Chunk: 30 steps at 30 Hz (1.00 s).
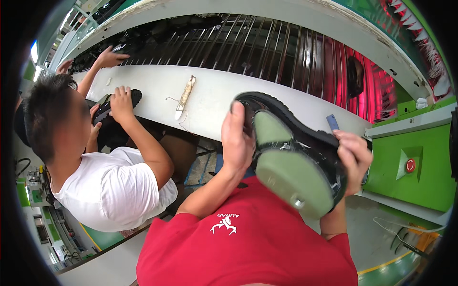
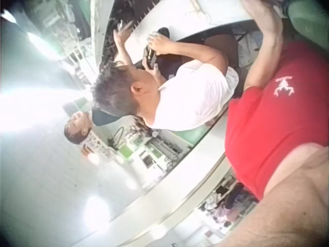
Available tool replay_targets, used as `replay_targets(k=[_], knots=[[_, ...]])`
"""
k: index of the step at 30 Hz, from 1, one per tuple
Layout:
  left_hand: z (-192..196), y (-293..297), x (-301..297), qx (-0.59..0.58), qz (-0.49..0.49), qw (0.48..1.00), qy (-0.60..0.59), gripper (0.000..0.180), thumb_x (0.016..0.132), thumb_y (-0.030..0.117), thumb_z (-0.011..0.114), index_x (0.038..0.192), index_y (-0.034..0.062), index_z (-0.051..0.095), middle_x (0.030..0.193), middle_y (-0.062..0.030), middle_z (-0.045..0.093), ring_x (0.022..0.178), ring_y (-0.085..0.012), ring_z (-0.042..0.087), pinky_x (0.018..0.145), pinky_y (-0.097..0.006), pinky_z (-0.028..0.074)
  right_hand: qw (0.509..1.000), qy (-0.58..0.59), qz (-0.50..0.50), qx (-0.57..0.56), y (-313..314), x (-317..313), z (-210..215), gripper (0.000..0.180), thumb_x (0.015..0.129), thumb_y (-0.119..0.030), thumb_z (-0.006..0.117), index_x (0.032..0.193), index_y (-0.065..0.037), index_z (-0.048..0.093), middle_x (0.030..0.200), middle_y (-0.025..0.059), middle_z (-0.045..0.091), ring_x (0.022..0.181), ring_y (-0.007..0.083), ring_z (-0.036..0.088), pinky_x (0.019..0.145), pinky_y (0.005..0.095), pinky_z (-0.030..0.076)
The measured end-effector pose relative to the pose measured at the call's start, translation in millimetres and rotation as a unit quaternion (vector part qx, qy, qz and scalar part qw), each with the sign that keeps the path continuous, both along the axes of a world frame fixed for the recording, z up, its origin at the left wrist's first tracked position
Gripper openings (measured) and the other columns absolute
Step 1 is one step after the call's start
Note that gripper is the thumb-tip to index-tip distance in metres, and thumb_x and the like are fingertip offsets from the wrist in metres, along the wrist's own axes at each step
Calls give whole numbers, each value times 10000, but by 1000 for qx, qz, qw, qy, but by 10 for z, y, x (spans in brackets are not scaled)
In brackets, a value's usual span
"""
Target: The person assembles black shoes by attaching soles to uppers on a factory conveyor line. They pick up soles and uppers, align and press them together, and use a blue-handled tool to secure the bond. Finished shoes are placed on the conveyor belt to move downstream.
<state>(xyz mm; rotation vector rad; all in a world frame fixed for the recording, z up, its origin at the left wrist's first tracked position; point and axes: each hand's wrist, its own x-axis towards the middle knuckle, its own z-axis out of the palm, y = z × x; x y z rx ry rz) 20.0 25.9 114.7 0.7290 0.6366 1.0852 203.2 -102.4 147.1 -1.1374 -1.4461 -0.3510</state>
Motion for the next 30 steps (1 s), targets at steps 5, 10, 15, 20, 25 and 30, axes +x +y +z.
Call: replay_targets(k=[5,10,15,20,25,30], knots=[[-382,41,-281,254,-31,956,143,918,1008,486,709,1647,-2,266,1576,-220,471,1515,-336,440,1246,-493,363,972,-88,76,-202,245,427,606,793,587,-392,1023,1185,37,731,1123,141,658,1016,306,676,866,410,564],[487,266,-209,547,-59,801,235,1088,605,349,1061,1497,9,541,1411,-201,642,1323,-339,646,1093,-440,530,954,-72,169,-237,676,282,614,721,610,-332,1020,1207,-35,747,1093,120,681,985,295,688,845,406,572],[696,461,-225,562,-8,759,329,727,661,274,1037,1264,27,716,1120,-132,776,1022,-287,779,892,-380,613,949,129,219,-187,886,187,320,1092,626,-288,1041,1562,-65,524,1386,138,646,1201,244,659,1050,393,529],[836,495,-246,557,-49,738,379,714,681,253,1032,1263,-15,718,1082,-126,807,983,-217,794,877,-326,611,808,471,303,-183,1048,-33,-76,876,1097,-716,297,1529,18,502,1272,117,671,1182,188,651,1048,340,512],[1010,500,-250,548,-107,698,448,620,838,327,927,1288,-30,695,966,-168,804,879,-258,815,811,-333,609,786,456,368,-196,1111,-125,-73,631,1161,-526,299,1316,0,611,1196,83,660,1044,140,648,966,295,507],[1052,503,-221,536,-126,689,472,576,917,384,853,1283,-32,695,885,-185,787,820,-306,811,765,-354,606,815,449,318,-184,1156,-172,-52,560,1143,-453,338,1186,8,653,1086,75,630,957,138,617,912,302,498]])
